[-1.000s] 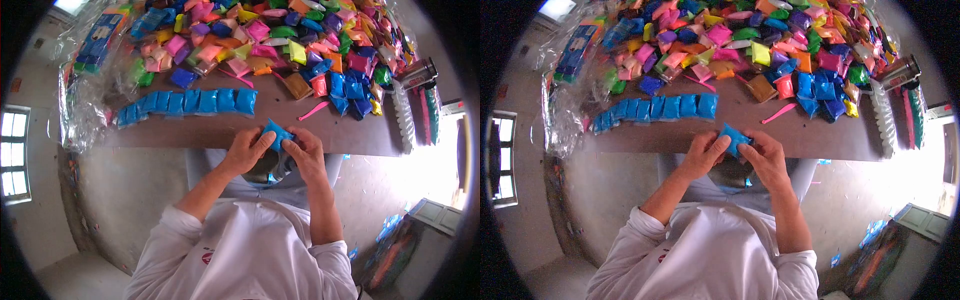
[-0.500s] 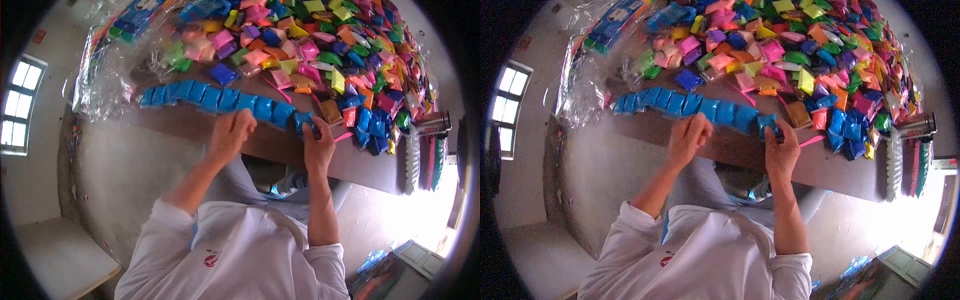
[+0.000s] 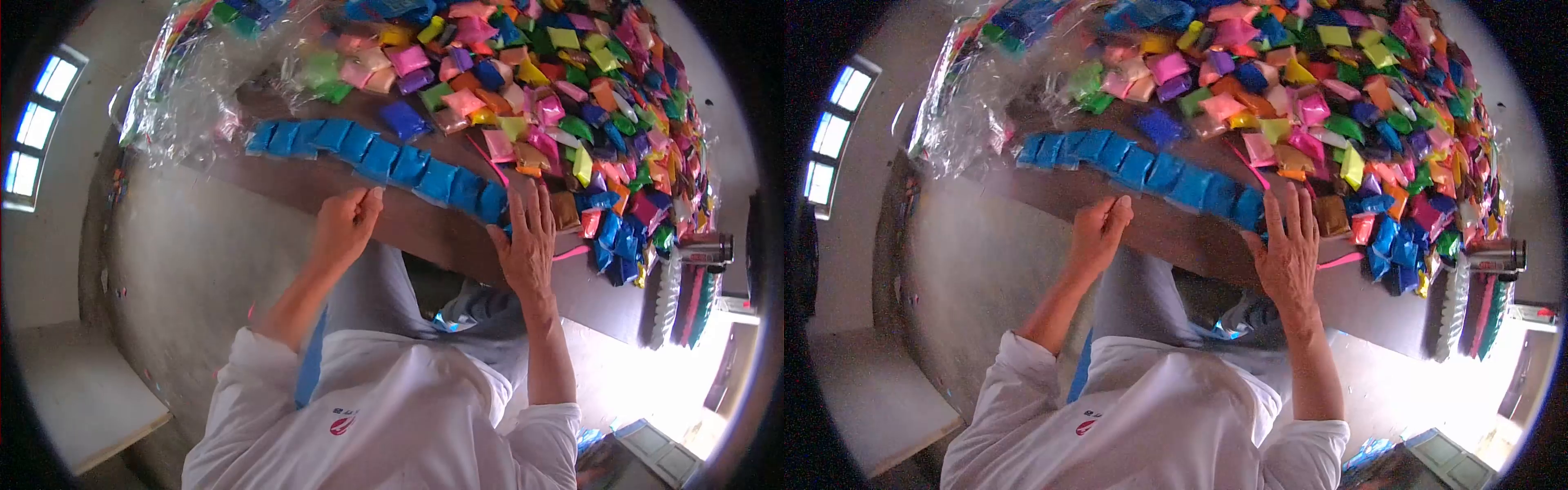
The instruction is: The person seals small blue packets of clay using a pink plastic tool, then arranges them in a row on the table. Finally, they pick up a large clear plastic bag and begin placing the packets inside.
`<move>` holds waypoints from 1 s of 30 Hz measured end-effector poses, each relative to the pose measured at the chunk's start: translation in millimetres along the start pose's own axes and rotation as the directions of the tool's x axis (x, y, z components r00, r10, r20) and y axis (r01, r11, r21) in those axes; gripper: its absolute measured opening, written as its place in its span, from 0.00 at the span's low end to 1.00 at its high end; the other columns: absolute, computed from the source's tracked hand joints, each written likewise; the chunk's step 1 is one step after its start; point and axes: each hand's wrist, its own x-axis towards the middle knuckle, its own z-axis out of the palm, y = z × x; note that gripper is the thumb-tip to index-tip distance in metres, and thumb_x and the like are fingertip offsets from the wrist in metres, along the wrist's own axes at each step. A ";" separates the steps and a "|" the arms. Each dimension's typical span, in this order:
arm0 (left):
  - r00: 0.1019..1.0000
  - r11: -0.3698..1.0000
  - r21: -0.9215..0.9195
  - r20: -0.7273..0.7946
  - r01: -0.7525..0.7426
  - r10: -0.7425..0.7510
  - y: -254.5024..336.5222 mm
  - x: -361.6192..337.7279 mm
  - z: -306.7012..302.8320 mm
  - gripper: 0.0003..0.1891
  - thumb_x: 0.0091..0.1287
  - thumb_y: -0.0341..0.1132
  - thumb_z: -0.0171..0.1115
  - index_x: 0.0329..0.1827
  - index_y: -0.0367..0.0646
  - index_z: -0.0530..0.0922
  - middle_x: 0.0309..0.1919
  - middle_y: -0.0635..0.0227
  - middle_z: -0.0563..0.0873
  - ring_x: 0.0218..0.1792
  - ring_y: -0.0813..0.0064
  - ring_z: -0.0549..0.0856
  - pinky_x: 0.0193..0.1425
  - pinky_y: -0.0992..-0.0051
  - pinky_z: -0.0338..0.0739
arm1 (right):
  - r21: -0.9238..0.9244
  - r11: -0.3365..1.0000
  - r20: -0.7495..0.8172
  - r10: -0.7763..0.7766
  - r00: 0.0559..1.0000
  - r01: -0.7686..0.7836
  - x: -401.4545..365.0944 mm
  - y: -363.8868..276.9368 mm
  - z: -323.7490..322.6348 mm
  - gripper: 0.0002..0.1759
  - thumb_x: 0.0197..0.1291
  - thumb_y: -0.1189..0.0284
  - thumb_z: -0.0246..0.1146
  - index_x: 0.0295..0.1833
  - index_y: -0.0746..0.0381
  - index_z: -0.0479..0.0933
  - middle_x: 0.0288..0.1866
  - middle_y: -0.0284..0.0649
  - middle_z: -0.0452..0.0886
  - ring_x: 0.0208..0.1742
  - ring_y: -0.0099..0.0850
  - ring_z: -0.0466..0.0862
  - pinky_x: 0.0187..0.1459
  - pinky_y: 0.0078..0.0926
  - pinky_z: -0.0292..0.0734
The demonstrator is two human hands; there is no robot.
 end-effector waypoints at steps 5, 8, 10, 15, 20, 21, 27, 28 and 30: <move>0.993 0.984 0.160 -0.098 0.083 -0.068 -11.5 9.8 -21.7 0.18 0.68 0.42 0.54 0.25 0.37 0.76 0.16 0.60 0.77 0.17 0.70 0.75 0.24 0.72 0.68 | 0.024 0.993 0.137 -0.122 0.983 0.120 15.7 -6.3 5.8 0.32 0.58 0.62 0.58 0.66 0.63 0.62 0.70 0.51 0.59 0.71 0.50 0.57 0.67 0.46 0.54; 0.982 1.000 -0.020 -0.190 0.000 -0.004 -24.3 11.8 -18.7 0.17 0.67 0.40 0.55 0.23 0.38 0.75 0.15 0.60 0.76 0.16 0.65 0.76 0.23 0.68 0.68 | -0.008 0.995 0.191 -0.100 0.976 0.103 17.9 -7.7 7.3 0.31 0.60 0.62 0.57 0.66 0.63 0.62 0.69 0.52 0.60 0.71 0.50 0.58 0.67 0.47 0.54; 0.983 0.973 0.225 -0.162 -0.046 0.084 -25.4 11.2 -15.2 0.15 0.65 0.38 0.57 0.21 0.39 0.73 0.16 0.61 0.76 0.17 0.60 0.77 0.22 0.65 0.69 | 0.027 0.993 0.184 -0.117 0.976 0.114 18.2 -7.9 8.0 0.30 0.61 0.61 0.55 0.66 0.64 0.62 0.69 0.52 0.60 0.70 0.50 0.59 0.67 0.47 0.54; 0.911 0.927 0.328 -0.300 -0.181 0.284 -22.2 8.1 3.4 0.16 0.60 0.36 0.59 0.16 0.42 0.69 0.14 0.63 0.75 0.18 0.59 0.76 0.22 0.64 0.69 | 0.080 0.990 0.170 -0.128 0.977 0.116 20.5 -5.9 0.7 0.30 0.64 0.59 0.51 0.67 0.64 0.61 0.69 0.51 0.60 0.70 0.50 0.59 0.67 0.47 0.53; 0.834 0.856 0.433 -0.330 -0.283 0.443 -33.1 3.3 14.4 0.13 0.53 0.31 0.62 0.14 0.47 0.68 0.13 0.67 0.73 0.19 0.64 0.76 0.22 0.65 0.70 | 0.187 0.977 -0.016 -0.099 0.995 0.100 21.5 -13.2 -12.3 0.25 0.66 0.61 0.48 0.63 0.66 0.66 0.66 0.53 0.65 0.67 0.51 0.64 0.66 0.48 0.56; 0.832 0.856 0.436 -0.335 -0.279 0.442 -31.4 3.3 15.8 0.13 0.53 0.31 0.62 0.14 0.47 0.68 0.13 0.67 0.73 0.19 0.64 0.76 0.22 0.65 0.70 | 0.135 0.984 -0.058 -0.114 0.992 0.121 20.5 -21.8 -13.6 0.23 0.66 0.63 0.48 0.58 0.70 0.70 0.64 0.55 0.68 0.65 0.52 0.67 0.65 0.45 0.57; 0.804 0.821 0.477 -0.327 -0.313 0.496 -32.3 -2.8 20.4 0.09 0.48 0.31 0.64 0.17 0.48 0.70 0.17 0.68 0.75 0.22 0.66 0.76 0.27 0.68 0.70 | 0.410 0.821 0.043 -0.453 0.890 0.398 69.4 -145.7 -6.6 0.24 0.56 0.68 0.58 0.57 0.68 0.69 0.58 0.53 0.73 0.61 0.48 0.71 0.61 0.43 0.65; 0.819 0.845 0.428 -0.322 -0.320 0.474 -33.4 -4.6 21.1 0.10 0.49 0.31 0.64 0.17 0.48 0.69 0.17 0.68 0.74 0.22 0.67 0.75 0.28 0.69 0.69 | 0.433 0.784 -0.034 -0.480 0.877 0.446 74.2 -166.0 13.4 0.25 0.55 0.67 0.59 0.57 0.68 0.68 0.58 0.53 0.72 0.62 0.47 0.70 0.61 0.42 0.64; 0.846 0.884 0.325 -0.307 -0.337 0.436 -35.6 -6.0 23.2 0.12 0.51 0.31 0.63 0.18 0.48 0.67 0.17 0.68 0.71 0.22 0.68 0.73 0.28 0.69 0.66 | 0.401 0.752 -0.024 -0.562 0.827 0.523 98.2 -210.5 35.1 0.28 0.55 0.62 0.59 0.59 0.68 0.67 0.62 0.54 0.68 0.65 0.45 0.67 0.64 0.42 0.61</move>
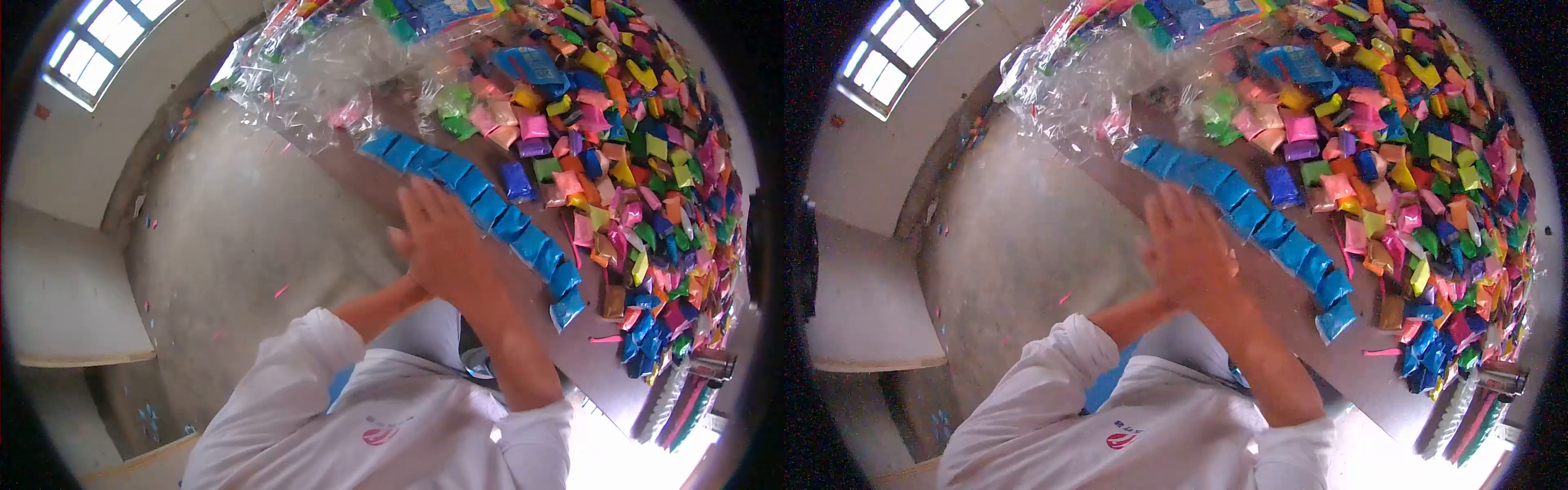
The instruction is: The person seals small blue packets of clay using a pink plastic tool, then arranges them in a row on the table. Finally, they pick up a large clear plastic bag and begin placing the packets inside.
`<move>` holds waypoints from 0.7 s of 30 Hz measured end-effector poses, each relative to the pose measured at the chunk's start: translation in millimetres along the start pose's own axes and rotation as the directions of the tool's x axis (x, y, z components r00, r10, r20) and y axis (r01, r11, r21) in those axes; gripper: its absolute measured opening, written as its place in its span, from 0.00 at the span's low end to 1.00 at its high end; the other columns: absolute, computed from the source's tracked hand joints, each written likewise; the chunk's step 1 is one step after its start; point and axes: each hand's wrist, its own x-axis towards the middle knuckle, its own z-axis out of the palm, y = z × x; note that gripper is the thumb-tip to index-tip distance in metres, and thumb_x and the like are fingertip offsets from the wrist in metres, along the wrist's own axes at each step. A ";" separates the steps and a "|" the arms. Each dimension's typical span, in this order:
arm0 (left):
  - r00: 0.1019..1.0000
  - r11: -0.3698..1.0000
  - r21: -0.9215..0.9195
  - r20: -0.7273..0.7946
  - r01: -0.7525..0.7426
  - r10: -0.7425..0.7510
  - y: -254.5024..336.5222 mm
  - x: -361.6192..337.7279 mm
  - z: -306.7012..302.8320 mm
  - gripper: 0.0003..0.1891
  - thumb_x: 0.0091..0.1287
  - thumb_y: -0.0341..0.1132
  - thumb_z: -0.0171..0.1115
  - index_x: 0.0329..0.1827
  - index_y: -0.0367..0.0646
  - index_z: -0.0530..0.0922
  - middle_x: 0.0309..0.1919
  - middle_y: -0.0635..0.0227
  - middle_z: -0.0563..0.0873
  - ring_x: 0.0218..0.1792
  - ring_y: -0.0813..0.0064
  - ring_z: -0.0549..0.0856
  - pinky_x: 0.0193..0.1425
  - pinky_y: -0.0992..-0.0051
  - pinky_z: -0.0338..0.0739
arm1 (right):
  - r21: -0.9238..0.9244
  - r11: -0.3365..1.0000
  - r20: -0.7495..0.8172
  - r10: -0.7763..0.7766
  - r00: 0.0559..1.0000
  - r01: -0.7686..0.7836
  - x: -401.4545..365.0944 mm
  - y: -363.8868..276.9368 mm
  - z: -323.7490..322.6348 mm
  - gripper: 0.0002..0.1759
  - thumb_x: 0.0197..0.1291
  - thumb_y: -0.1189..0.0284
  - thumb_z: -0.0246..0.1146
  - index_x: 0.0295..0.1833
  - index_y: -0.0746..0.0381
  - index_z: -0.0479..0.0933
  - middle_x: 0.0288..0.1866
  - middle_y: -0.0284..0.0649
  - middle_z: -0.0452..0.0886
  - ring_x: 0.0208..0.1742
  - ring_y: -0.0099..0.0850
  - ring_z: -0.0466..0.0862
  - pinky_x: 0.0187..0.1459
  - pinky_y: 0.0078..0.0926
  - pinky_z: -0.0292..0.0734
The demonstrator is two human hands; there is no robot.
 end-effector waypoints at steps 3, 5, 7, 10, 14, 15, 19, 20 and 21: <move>0.999 0.992 -0.122 0.043 0.036 -0.031 -14.2 -16.4 20.5 0.13 0.53 0.31 0.63 0.18 0.47 0.66 0.17 0.67 0.69 0.22 0.70 0.71 0.29 0.69 0.64 | -0.023 0.999 0.010 0.026 1.000 -0.026 35.5 -2.8 51.7 0.29 0.59 0.59 0.56 0.60 0.68 0.66 0.64 0.53 0.66 0.66 0.45 0.66 0.64 0.40 0.62; 0.977 0.975 -0.115 0.115 0.192 -0.179 -43.1 -39.9 54.2 0.16 0.56 0.29 0.61 0.17 0.47 0.62 0.16 0.71 0.66 0.23 0.72 0.68 0.30 0.68 0.61 | -0.104 0.992 0.192 0.094 0.977 -0.075 40.0 5.9 78.6 0.31 0.58 0.56 0.56 0.58 0.69 0.67 0.65 0.52 0.65 0.66 0.45 0.65 0.64 0.41 0.60; 0.976 0.993 0.019 0.178 0.120 -0.122 -26.6 -25.4 26.1 0.12 0.59 0.31 0.59 0.21 0.46 0.66 0.21 0.71 0.69 0.30 0.73 0.70 0.35 0.69 0.63 | -0.088 0.995 0.126 0.066 0.990 -0.056 34.8 2.7 71.1 0.31 0.58 0.54 0.55 0.58 0.69 0.68 0.65 0.52 0.65 0.66 0.45 0.65 0.65 0.41 0.59; 0.966 0.965 0.257 0.259 -0.051 -0.018 -72.9 -68.3 71.5 0.07 0.65 0.35 0.54 0.41 0.45 0.68 0.39 0.68 0.72 0.46 0.72 0.71 0.51 0.69 0.64 | -0.113 0.987 0.042 0.118 0.992 -0.113 30.3 10.4 53.3 0.32 0.60 0.53 0.54 0.58 0.69 0.69 0.65 0.53 0.66 0.67 0.45 0.64 0.66 0.42 0.57; 0.966 0.995 0.066 0.254 -0.074 0.054 -36.8 -35.4 40.6 0.26 0.69 0.43 0.50 0.68 0.44 0.59 0.60 0.64 0.68 0.65 0.69 0.64 0.68 0.68 0.56 | -0.235 0.944 0.060 0.250 0.966 -0.230 22.8 40.0 56.8 0.32 0.60 0.52 0.53 0.58 0.70 0.69 0.64 0.53 0.68 0.67 0.45 0.64 0.67 0.41 0.56; 0.965 0.995 0.063 0.256 -0.079 0.060 -29.9 -28.3 32.5 0.26 0.69 0.43 0.50 0.68 0.44 0.59 0.60 0.64 0.68 0.65 0.69 0.64 0.68 0.68 0.56 | -0.238 0.943 0.055 0.254 0.966 -0.235 22.9 38.5 53.0 0.32 0.60 0.52 0.53 0.58 0.70 0.69 0.64 0.53 0.68 0.67 0.45 0.64 0.67 0.41 0.56; 0.957 0.991 0.128 0.283 0.032 -0.067 -6.0 -5.6 11.9 0.25 0.64 0.43 0.55 0.63 0.45 0.64 0.54 0.64 0.73 0.57 0.67 0.69 0.61 0.67 0.62 | -0.187 0.966 0.032 0.185 0.982 -0.176 17.9 28.4 43.0 0.30 0.60 0.55 0.55 0.57 0.71 0.70 0.63 0.54 0.68 0.66 0.47 0.66 0.66 0.41 0.57; 0.951 0.988 0.143 0.291 0.062 -0.101 -0.3 -3.0 9.0 0.25 0.63 0.43 0.56 0.61 0.45 0.65 0.52 0.65 0.74 0.56 0.67 0.71 0.60 0.67 0.63 | -0.150 0.975 -0.038 0.160 0.986 -0.164 12.1 27.3 41.8 0.30 0.60 0.55 0.55 0.57 0.71 0.70 0.62 0.54 0.69 0.65 0.47 0.67 0.66 0.42 0.57; 0.944 0.983 0.160 0.300 0.090 -0.135 4.1 -1.1 5.7 0.24 0.62 0.43 0.57 0.60 0.45 0.67 0.50 0.65 0.75 0.54 0.66 0.72 0.58 0.67 0.65 | -0.152 0.973 -0.040 0.170 0.985 -0.174 5.4 26.4 36.5 0.30 0.60 0.55 0.55 0.57 0.71 0.70 0.62 0.54 0.69 0.65 0.47 0.67 0.66 0.42 0.57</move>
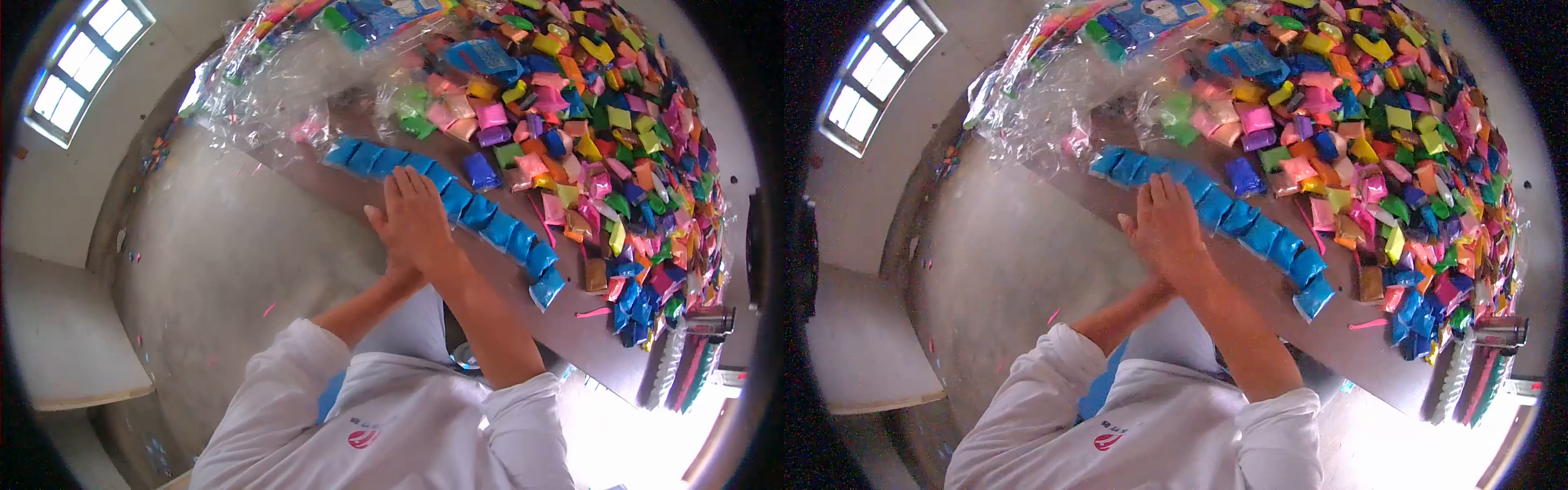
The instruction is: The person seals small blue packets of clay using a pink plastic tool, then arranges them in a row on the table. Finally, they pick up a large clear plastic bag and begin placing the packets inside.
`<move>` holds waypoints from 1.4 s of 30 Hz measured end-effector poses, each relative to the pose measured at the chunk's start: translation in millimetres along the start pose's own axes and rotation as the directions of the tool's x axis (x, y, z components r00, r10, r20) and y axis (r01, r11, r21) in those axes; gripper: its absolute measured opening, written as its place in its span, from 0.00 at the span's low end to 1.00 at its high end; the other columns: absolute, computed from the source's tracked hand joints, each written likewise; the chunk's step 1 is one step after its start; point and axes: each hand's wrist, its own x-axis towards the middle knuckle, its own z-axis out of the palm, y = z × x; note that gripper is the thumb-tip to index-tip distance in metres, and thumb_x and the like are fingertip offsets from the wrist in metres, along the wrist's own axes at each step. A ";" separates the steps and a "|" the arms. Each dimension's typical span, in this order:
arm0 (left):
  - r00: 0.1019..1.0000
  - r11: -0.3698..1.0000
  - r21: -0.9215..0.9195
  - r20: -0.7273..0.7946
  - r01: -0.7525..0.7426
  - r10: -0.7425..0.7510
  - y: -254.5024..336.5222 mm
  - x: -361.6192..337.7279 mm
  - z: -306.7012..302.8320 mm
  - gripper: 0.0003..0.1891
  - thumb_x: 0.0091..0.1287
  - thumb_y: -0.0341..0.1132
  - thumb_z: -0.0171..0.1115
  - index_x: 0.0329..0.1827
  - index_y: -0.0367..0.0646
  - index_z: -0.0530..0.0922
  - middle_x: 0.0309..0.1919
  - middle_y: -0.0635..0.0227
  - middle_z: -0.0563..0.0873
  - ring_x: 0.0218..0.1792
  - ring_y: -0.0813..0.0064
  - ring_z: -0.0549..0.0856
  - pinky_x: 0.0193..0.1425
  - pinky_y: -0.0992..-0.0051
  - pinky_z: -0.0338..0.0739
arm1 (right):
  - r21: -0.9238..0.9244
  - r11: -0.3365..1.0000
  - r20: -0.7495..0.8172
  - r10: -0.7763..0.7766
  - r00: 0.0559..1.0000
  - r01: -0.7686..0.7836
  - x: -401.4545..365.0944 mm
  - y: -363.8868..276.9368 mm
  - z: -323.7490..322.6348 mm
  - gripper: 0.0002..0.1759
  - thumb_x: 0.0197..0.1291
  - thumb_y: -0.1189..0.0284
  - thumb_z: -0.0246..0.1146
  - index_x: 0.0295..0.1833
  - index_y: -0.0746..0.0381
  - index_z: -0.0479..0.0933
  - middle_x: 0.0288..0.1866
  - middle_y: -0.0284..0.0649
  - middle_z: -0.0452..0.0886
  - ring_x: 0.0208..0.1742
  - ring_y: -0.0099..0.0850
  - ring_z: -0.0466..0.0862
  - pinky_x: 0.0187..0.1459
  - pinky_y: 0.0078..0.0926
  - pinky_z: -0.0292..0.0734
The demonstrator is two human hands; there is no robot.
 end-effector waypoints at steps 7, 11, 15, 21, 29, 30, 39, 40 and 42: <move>0.997 0.999 0.028 -0.064 0.044 -0.042 -5.8 2.0 -6.9 0.20 0.51 0.40 0.64 0.47 0.47 0.75 0.37 0.65 0.81 0.38 0.62 0.79 0.43 0.65 0.72 | -0.067 0.995 -0.126 0.071 0.990 -0.080 -40.5 38.4 -23.9 0.26 0.60 0.57 0.54 0.50 0.72 0.72 0.55 0.54 0.72 0.59 0.46 0.70 0.63 0.41 0.60; 0.961 0.991 -0.018 -0.250 -0.130 0.121 -9.4 3.4 -8.2 0.11 0.44 0.35 0.66 0.31 0.47 0.77 0.27 0.68 0.79 0.30 0.64 0.79 0.34 0.64 0.71 | 0.033 0.997 -0.083 0.079 0.993 -0.076 -47.6 41.3 -32.4 0.25 0.61 0.62 0.54 0.55 0.73 0.69 0.58 0.57 0.71 0.62 0.50 0.69 0.65 0.45 0.59; 0.991 0.996 -0.038 -0.112 -0.083 0.078 -2.5 4.7 -23.0 0.06 0.50 0.33 0.63 0.24 0.44 0.74 0.21 0.64 0.77 0.27 0.62 0.79 0.30 0.63 0.69 | 0.071 0.992 -0.113 0.110 0.987 -0.103 -69.3 47.0 -56.7 0.25 0.61 0.62 0.54 0.55 0.73 0.69 0.58 0.58 0.71 0.62 0.51 0.70 0.64 0.45 0.59; 0.966 0.918 -0.359 -0.127 0.167 -0.225 16.7 11.5 -27.1 0.18 0.66 0.36 0.55 0.18 0.38 0.66 0.14 0.61 0.67 0.16 0.72 0.65 0.21 0.69 0.59 | -0.038 0.979 -0.194 0.188 0.963 -0.199 -100.6 64.6 -61.7 0.25 0.58 0.62 0.57 0.53 0.73 0.69 0.59 0.57 0.70 0.61 0.50 0.69 0.64 0.45 0.60; 0.982 0.911 -0.398 -0.097 0.108 -0.159 42.0 25.3 -15.0 0.18 0.67 0.37 0.55 0.20 0.37 0.66 0.13 0.64 0.66 0.17 0.77 0.64 0.22 0.71 0.59 | 0.045 0.969 -0.242 0.248 0.938 -0.244 -116.6 68.9 -71.0 0.24 0.58 0.64 0.58 0.53 0.73 0.70 0.57 0.56 0.71 0.62 0.51 0.68 0.64 0.46 0.59; 0.984 0.911 -0.400 -0.092 0.103 -0.151 40.8 26.0 -12.3 0.18 0.67 0.37 0.55 0.20 0.37 0.66 0.13 0.64 0.66 0.17 0.77 0.64 0.22 0.71 0.59 | 0.043 0.967 -0.245 0.255 0.935 -0.253 -119.9 70.6 -77.4 0.24 0.58 0.64 0.58 0.53 0.73 0.70 0.57 0.56 0.71 0.62 0.51 0.68 0.64 0.46 0.59; 0.993 0.986 -0.167 -0.114 0.004 -0.024 37.9 27.0 -0.6 0.16 0.63 0.36 0.57 0.19 0.40 0.68 0.15 0.57 0.72 0.19 0.57 0.75 0.24 0.62 0.66 | -0.038 0.945 -0.144 0.317 0.937 -0.326 -155.3 90.2 -113.0 0.27 0.58 0.62 0.59 0.57 0.69 0.68 0.63 0.55 0.66 0.65 0.51 0.64 0.64 0.48 0.57; 0.995 0.992 -0.127 -0.103 -0.017 0.004 39.7 27.5 -2.3 0.15 0.63 0.35 0.57 0.19 0.40 0.68 0.15 0.57 0.73 0.20 0.56 0.75 0.24 0.61 0.65 | -0.062 0.931 -0.132 0.350 0.927 -0.360 -159.9 92.8 -115.4 0.28 0.57 0.61 0.59 0.59 0.68 0.67 0.64 0.55 0.65 0.65 0.52 0.64 0.64 0.49 0.57; 0.994 0.995 -0.091 -0.104 -0.051 0.041 39.8 26.9 -1.0 0.14 0.62 0.34 0.58 0.18 0.41 0.68 0.15 0.58 0.73 0.20 0.55 0.75 0.24 0.60 0.65 | -0.094 0.913 -0.101 0.387 0.916 -0.396 -171.4 103.5 -111.1 0.30 0.56 0.60 0.60 0.60 0.66 0.65 0.64 0.55 0.64 0.65 0.53 0.63 0.63 0.51 0.58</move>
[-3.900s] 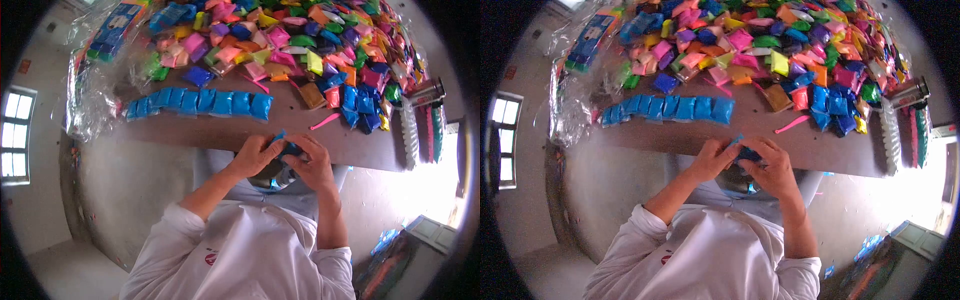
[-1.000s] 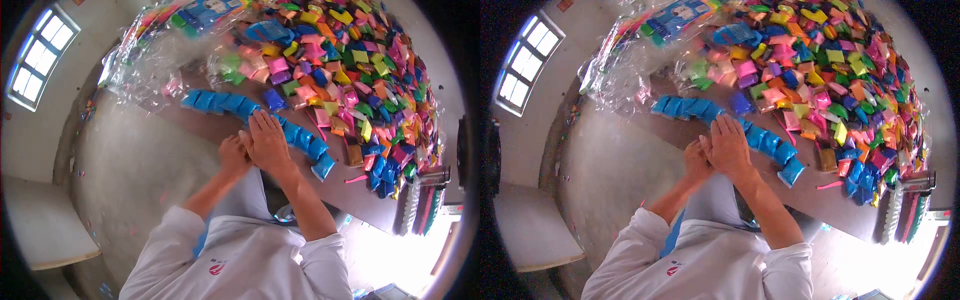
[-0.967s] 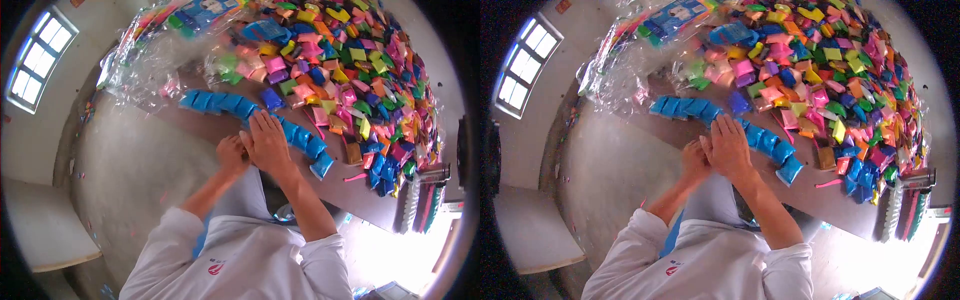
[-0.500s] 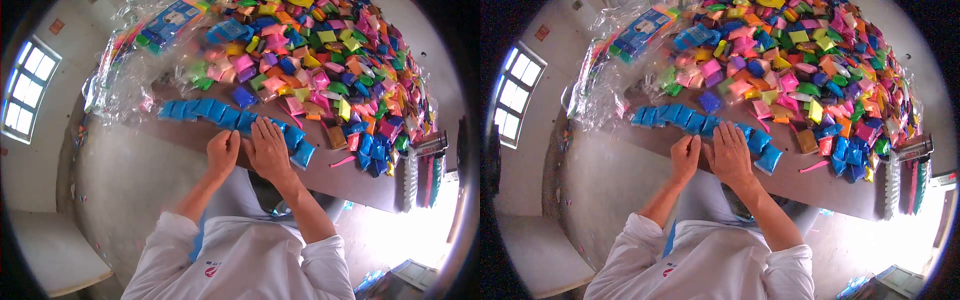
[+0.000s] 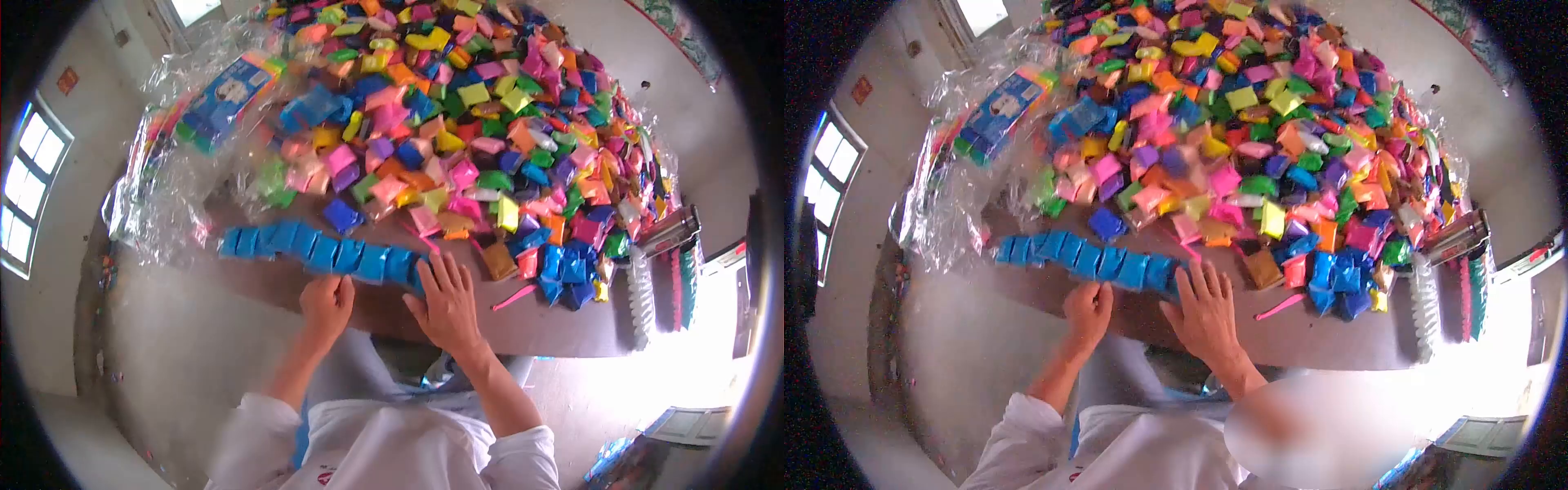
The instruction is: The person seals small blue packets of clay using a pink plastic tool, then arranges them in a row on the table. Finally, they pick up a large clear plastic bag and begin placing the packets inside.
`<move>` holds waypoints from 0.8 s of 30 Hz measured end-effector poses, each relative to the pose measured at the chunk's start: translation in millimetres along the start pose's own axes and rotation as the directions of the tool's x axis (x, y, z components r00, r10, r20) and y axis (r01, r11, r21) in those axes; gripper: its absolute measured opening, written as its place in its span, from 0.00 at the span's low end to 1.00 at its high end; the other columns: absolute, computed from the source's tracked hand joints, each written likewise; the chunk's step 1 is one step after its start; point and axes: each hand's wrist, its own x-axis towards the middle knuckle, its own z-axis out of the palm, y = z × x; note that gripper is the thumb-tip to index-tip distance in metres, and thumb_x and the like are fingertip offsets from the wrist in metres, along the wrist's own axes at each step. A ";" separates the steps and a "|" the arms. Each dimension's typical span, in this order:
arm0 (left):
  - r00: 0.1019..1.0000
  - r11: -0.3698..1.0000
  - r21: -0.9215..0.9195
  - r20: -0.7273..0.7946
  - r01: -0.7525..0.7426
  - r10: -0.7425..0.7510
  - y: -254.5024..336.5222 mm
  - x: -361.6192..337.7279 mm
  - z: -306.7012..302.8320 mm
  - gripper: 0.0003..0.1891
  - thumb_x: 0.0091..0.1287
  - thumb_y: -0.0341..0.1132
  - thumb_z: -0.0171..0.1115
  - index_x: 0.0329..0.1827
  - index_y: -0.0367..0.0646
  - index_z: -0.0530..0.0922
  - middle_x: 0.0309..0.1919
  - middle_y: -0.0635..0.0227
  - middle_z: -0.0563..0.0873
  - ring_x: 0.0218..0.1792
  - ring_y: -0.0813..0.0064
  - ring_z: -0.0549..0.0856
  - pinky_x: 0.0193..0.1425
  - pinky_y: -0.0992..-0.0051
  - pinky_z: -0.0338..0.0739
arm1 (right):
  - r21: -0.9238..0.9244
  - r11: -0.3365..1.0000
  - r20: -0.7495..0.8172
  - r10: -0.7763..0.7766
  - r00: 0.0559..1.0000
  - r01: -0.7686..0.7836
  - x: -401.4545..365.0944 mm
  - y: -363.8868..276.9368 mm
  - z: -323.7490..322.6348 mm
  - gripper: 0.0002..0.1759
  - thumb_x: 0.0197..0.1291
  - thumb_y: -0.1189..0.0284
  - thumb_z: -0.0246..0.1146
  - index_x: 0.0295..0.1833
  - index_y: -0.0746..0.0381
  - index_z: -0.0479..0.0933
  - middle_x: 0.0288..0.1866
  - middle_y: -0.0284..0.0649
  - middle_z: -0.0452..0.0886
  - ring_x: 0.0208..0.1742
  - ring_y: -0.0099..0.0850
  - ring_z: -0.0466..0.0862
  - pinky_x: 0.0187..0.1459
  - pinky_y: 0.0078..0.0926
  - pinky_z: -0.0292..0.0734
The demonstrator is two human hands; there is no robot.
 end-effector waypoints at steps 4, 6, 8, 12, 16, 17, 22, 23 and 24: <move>0.993 0.994 0.012 -0.040 -0.107 0.108 4.2 1.8 1.9 0.12 0.59 0.31 0.58 0.19 0.42 0.69 0.16 0.59 0.74 0.21 0.54 0.76 0.24 0.58 0.65 | 0.078 0.996 0.013 -0.036 0.999 0.035 0.0 11.6 6.3 0.31 0.55 0.60 0.62 0.61 0.65 0.65 0.64 0.55 0.64 0.65 0.53 0.63 0.63 0.49 0.58; 0.993 0.993 0.032 -0.018 -0.114 0.115 6.9 4.4 0.8 0.11 0.58 0.29 0.58 0.19 0.42 0.69 0.16 0.59 0.75 0.21 0.54 0.76 0.24 0.58 0.66 | 0.080 0.996 0.003 -0.033 0.999 0.033 0.7 12.8 9.5 0.31 0.55 0.60 0.62 0.60 0.65 0.65 0.63 0.54 0.65 0.64 0.53 0.64 0.62 0.49 0.59; 0.982 0.985 0.017 -0.068 -0.174 0.175 5.2 5.2 1.9 0.08 0.57 0.28 0.58 0.21 0.42 0.70 0.16 0.60 0.75 0.21 0.55 0.76 0.25 0.58 0.66 | 0.092 0.995 0.003 -0.030 1.000 0.030 3.0 14.3 10.9 0.31 0.54 0.60 0.63 0.59 0.65 0.66 0.62 0.53 0.66 0.63 0.52 0.65 0.62 0.48 0.60; 0.991 0.991 0.024 -0.038 -0.130 0.131 0.8 3.3 3.6 0.07 0.56 0.28 0.59 0.22 0.43 0.71 0.17 0.61 0.75 0.21 0.56 0.76 0.25 0.58 0.67 | 0.116 0.992 0.006 -0.052 0.999 0.051 10.1 11.4 -0.4 0.29 0.54 0.61 0.63 0.57 0.65 0.67 0.59 0.53 0.67 0.62 0.51 0.67 0.60 0.48 0.61; 0.994 0.994 0.041 -0.013 -0.105 0.106 -0.2 2.8 3.6 0.07 0.56 0.28 0.59 0.22 0.43 0.71 0.19 0.62 0.75 0.23 0.56 0.76 0.26 0.59 0.67 | 0.178 0.981 -0.055 -0.068 0.996 0.077 29.8 25.4 -29.9 0.25 0.54 0.67 0.63 0.56 0.65 0.69 0.56 0.53 0.71 0.59 0.51 0.70 0.59 0.46 0.64; 0.993 0.992 0.052 -0.035 -0.112 0.114 -0.8 2.0 5.5 0.06 0.55 0.28 0.59 0.22 0.43 0.72 0.19 0.62 0.76 0.24 0.57 0.76 0.26 0.59 0.68 | 0.175 0.982 -0.047 -0.067 0.997 0.074 37.3 35.8 -34.5 0.25 0.54 0.67 0.63 0.56 0.65 0.69 0.56 0.53 0.71 0.59 0.51 0.70 0.59 0.46 0.64; 0.993 0.993 0.038 -0.044 -0.110 0.112 -1.2 2.0 5.8 0.05 0.56 0.29 0.59 0.23 0.44 0.73 0.19 0.63 0.75 0.24 0.57 0.76 0.26 0.60 0.67 | 0.027 0.999 -0.419 -0.011 0.908 0.024 98.1 98.6 -53.9 0.11 0.55 0.75 0.59 0.45 0.62 0.76 0.42 0.48 0.79 0.45 0.47 0.77 0.46 0.40 0.73; 0.991 0.992 0.042 -0.060 -0.119 0.121 0.1 2.1 4.7 0.06 0.56 0.29 0.59 0.23 0.44 0.73 0.18 0.63 0.75 0.24 0.57 0.76 0.27 0.60 0.67 | 0.010 1.000 -0.419 0.021 0.908 -0.018 112.4 111.7 -60.0 0.10 0.56 0.75 0.58 0.44 0.62 0.76 0.41 0.49 0.79 0.44 0.47 0.78 0.45 0.39 0.73; 0.993 0.994 0.038 -0.041 -0.105 0.107 1.3 -0.7 3.7 0.06 0.56 0.29 0.59 0.23 0.44 0.73 0.18 0.63 0.75 0.24 0.57 0.76 0.27 0.60 0.67 | -0.037 0.999 -0.425 0.012 0.905 -0.031 128.3 124.7 -62.8 0.09 0.56 0.75 0.58 0.43 0.62 0.76 0.39 0.49 0.79 0.43 0.47 0.78 0.44 0.40 0.73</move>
